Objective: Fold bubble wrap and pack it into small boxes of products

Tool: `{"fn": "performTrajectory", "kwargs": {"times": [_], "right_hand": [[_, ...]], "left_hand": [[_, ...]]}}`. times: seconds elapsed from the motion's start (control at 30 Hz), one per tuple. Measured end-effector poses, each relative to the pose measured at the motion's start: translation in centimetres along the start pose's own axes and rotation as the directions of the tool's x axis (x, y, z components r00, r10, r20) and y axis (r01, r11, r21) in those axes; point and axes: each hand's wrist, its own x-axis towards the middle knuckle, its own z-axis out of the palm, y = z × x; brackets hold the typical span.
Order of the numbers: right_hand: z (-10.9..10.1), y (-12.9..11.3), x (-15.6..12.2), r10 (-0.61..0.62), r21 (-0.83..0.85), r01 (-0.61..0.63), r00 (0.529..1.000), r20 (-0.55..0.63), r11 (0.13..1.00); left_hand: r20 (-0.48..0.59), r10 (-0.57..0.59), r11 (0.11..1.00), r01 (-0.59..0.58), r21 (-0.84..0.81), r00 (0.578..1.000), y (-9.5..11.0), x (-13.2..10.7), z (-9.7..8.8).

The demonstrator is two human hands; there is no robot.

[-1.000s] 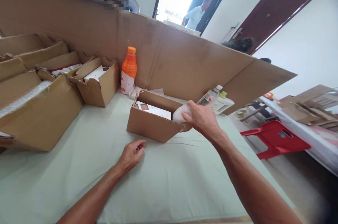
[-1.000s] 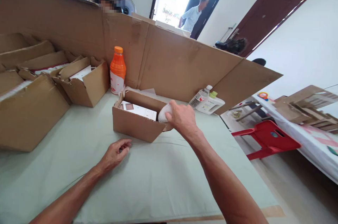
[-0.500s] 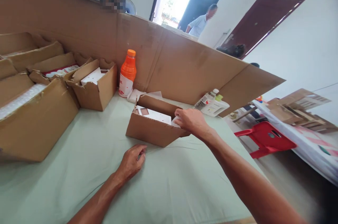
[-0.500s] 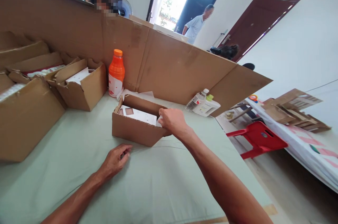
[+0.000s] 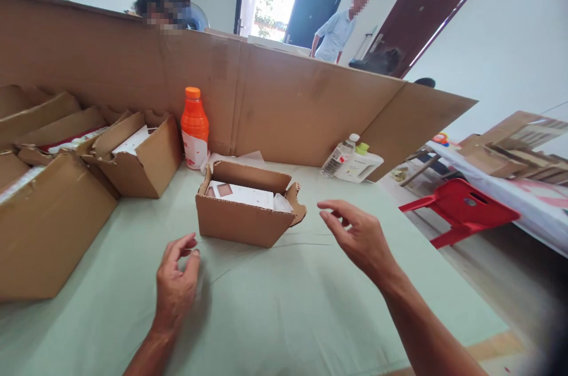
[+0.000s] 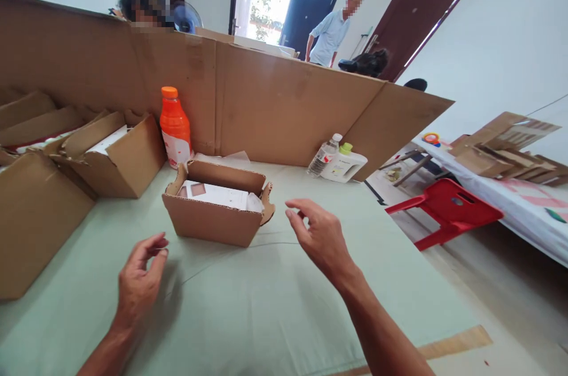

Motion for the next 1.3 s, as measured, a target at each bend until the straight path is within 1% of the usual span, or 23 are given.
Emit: {"fn": "performTrajectory", "kwargs": {"times": [0.07,0.13,0.2,0.23,0.27,0.33,0.4,0.47,0.53,0.6,0.67,0.73,0.8,0.83,0.9,0.93,0.97,1.0,1.03,1.1,1.13,1.2,1.3], "right_hand": [[1.9,1.5,-2.3,0.065,0.121,-0.068,0.997,0.032,0.99],[4.7,2.0,-3.7,0.101,0.217,-0.127,0.987,0.128,0.968],[7.5,1.9,-3.9,0.096,0.279,-0.153,0.974,0.206,0.948],[8.6,1.7,-3.8,0.091,0.299,-0.154,0.972,0.215,0.942],[9.5,1.6,-3.6,0.093,0.315,-0.155,0.975,0.204,0.936],[10.1,1.9,-3.4,0.119,0.332,-0.164,0.981,0.151,0.929],[9.6,3.0,-3.7,0.162,0.326,-0.189,0.981,0.109,0.926],[8.6,4.6,-4.5,0.192,0.312,-0.216,0.976,0.106,0.925],[8.0,5.8,-4.9,0.218,0.31,-0.246,0.968,0.122,0.918],[8.2,5.9,-4.6,0.228,0.333,-0.268,0.961,0.155,0.904],[9.6,4.5,-3.4,0.192,0.382,-0.263,0.958,0.215,0.886],[11.9,1.7,-1.6,0.088,0.458,-0.218,0.954,0.288,0.862],[15.1,-1.9,0.3,-0.057,0.559,-0.155,0.938,0.343,0.814],[16.9,-3.9,1.1,-0.126,0.616,-0.132,0.926,0.356,0.776],[20.8,-7.9,2.2,-0.235,0.727,-0.107,0.906,0.352,0.678],[22.9,-9.7,2.4,-0.269,0.768,-0.093,0.904,0.332,0.634],[24.9,-11.4,2.4,-0.289,0.791,-0.072,0.908,0.304,0.607],[26.8,-12.7,2.2,-0.302,0.794,-0.049,0.909,0.287,0.606],[28.6,-13.9,1.9,-0.32,0.783,-0.025,0.904,0.282,0.621],[31.3,-15.5,1.2,-0.367,0.745,0.015,0.877,0.311,0.666],[32.3,-15.9,0.8,-0.395,0.731,0.031,0.857,0.331,0.681],[33.6,-16.5,0.4,-0.442,0.726,0.062,0.827,0.346,0.685],[34.6,-17.0,0.2,-0.467,0.73,0.092,0.82,0.33,0.677]], "left_hand": [[-0.048,0.004,1.0,-0.004,0.004,0.999,0.7,0.8,-0.9],[-0.04,0.001,0.999,-0.002,-0.032,0.999,1.2,2.0,-0.9],[0.01,-0.007,0.995,0.008,-0.101,1.0,1.6,3.5,0.2],[0.046,-0.012,0.991,0.018,-0.136,0.999,1.8,4.1,1.0],[0.078,-0.013,0.986,0.026,-0.168,0.997,1.9,4.6,1.9],[0.125,0.0,0.977,0.027,-0.213,0.992,2.4,4.6,3.5],[0.136,0.03,0.976,0.001,-0.22,0.99,2.9,3.2,4.7],[0.166,0.072,0.978,-0.037,-0.208,0.984,3.3,0.9,5.0],[0.199,0.098,0.98,-0.06,-0.19,0.975,3.6,-1.6,4.4],[0.202,0.093,0.985,-0.06,-0.162,0.975,3.4,-3.9,2.9],[0.15,0.067,0.992,-0.05,-0.116,0.986,2.4,-5.8,0.8],[0.065,0.041,0.998,-0.037,-0.059,0.997,0.8,-7.4,-1.7],[-0.054,0.016,1.0,-0.016,-0.011,0.998,-0.9,-8.6,-4.1],[-0.123,0.002,1.0,-0.001,0.004,0.992,-1.7,-8.9,-5.1],[-0.257,-0.021,1.0,0.025,0.012,0.966,-2.7,-9.2,-6.8],[-0.307,-0.032,0.999,0.034,0.004,0.951,-3.0,-9.0,-7.5],[-0.342,-0.04,0.999,0.039,-0.008,0.939,-3.1,-8.7,-8.0],[-0.363,-0.046,0.999,0.041,-0.022,0.931,-3.2,-8.1,-8.3],[-0.375,-0.05,0.999,0.041,-0.033,0.926,-3.1,-7.5,-8.6],[-0.38,-0.053,0.998,0.04,-0.041,0.923,-3.1,-6.2,-8.8],[-0.382,-0.054,0.998,0.041,-0.041,0.922,-3.2,-5.5,-8.9],[-0.392,-0.061,0.998,0.046,-0.048,0.918,-3.5,-4.4,-8.7],[-0.42,-0.058,0.998,0.038,-0.055,0.905,-4.3,-3.2,-8.0]]}}
